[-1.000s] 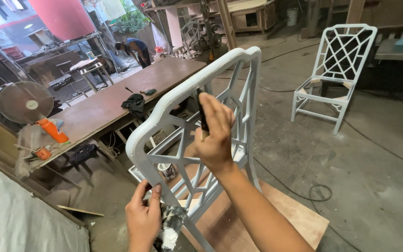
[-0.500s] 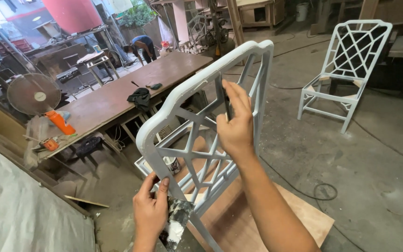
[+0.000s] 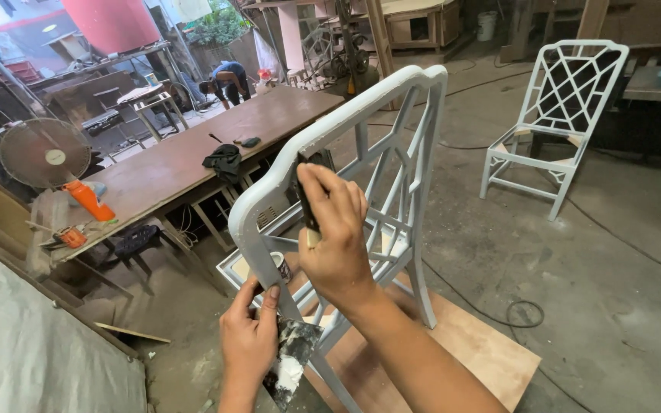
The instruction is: Sanding the lattice backrest of a wooden chair to prepare it for refinishing.
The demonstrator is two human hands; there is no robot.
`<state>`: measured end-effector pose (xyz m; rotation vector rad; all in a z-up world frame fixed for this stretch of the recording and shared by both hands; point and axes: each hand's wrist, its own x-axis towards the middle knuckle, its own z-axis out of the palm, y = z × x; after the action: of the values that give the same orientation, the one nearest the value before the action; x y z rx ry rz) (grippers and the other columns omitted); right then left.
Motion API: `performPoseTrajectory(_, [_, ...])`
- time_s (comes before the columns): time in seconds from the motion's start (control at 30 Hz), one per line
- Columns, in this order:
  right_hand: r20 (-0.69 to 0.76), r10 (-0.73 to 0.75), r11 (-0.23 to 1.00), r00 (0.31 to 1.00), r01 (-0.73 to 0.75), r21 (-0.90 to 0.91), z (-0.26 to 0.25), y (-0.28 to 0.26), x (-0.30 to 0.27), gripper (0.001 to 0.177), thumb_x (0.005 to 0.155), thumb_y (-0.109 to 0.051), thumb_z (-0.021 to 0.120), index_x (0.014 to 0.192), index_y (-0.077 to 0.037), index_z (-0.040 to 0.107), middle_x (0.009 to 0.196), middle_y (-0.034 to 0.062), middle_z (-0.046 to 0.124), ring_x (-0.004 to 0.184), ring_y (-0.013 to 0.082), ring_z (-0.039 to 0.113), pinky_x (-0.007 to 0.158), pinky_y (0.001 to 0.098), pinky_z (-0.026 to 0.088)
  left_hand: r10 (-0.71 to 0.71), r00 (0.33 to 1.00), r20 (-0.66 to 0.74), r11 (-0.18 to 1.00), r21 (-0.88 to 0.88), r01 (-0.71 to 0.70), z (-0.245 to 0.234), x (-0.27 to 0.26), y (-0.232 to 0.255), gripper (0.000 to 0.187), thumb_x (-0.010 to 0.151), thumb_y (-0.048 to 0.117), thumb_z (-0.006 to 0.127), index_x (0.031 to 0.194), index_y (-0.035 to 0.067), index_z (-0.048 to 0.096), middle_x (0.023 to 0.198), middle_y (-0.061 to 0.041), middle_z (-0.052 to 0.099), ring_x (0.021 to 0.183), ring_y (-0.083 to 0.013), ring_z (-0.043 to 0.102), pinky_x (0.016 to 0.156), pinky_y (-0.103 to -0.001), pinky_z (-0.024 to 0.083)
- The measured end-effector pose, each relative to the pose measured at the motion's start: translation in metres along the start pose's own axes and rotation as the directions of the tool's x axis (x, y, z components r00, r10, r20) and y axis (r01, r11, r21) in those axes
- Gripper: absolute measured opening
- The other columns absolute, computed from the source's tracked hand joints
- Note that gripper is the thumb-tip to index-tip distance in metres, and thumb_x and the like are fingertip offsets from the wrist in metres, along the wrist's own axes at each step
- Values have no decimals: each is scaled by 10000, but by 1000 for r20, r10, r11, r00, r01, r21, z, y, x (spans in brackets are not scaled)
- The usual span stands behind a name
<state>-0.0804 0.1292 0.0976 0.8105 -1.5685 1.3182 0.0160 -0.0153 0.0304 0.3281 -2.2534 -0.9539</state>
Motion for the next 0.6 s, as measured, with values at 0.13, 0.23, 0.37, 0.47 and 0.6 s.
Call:
performPoseTrajectory(0.13, [16, 23, 1000, 1000, -24, 13, -7, 6, -2, 766, 760, 170, 513, 1492, -53, 476, 1456, 119, 578, 1392, 288, 521, 1280, 597, 253, 23, 999, -24, 999, 36, -22, 2, 1, -11, 376, 941, 459, 585, 1202, 248, 753, 478, 27, 369, 411, -109, 258, 469, -315, 253])
performPoseTrajectory(0.23, [-103, 47, 997, 994, -40, 70, -5, 24, 8, 707, 791, 162, 479, 1474, -18, 497, 1438, 151, 584, 1408, 286, 516, 1298, 507, 296, 12, 1000, -18, 999, 36, -12, 2, 2, -6, 389, 932, 483, 574, 1196, 253, 744, 664, 59, 596, 390, -99, 281, 462, -306, 269])
performPoseTrajectory(0.37, [-208, -119, 969, 971, 160, 189, 32, 42, 0, 877, 806, 271, 472, 1577, -139, 388, 1365, 114, 452, 1295, 262, 465, 1138, 318, 595, -6, 1000, 3, 1000, 3, 6, -2, 1, 3, 380, 924, 454, 579, 1193, 240, 740, 977, 48, 839, 357, -100, 279, 468, -295, 328])
performPoseTrajectory(0.47, [-153, -254, 967, 955, 251, -38, 31, 38, -15, 842, 819, 233, 623, 1562, -104, 415, 1319, 135, 507, 1228, 326, 524, 1126, 476, 456, 12, 1000, -1, 1000, 4, -12, -1, 4, 0, 415, 922, 465, 576, 1217, 219, 733, 957, 29, 837, 354, -101, 275, 459, -304, 311])
performPoseTrajectory(0.6, [-63, -191, 980, 980, 187, -66, 5, 50, -12, 767, 773, 175, 607, 1495, -59, 497, 1327, 118, 562, 1314, 270, 516, 1260, 575, 258, 50, 999, 0, 999, -3, -50, 1, 7, -6, 431, 922, 464, 575, 1230, 204, 726, 1007, 6, 852, 333, -91, 284, 429, -307, 313])
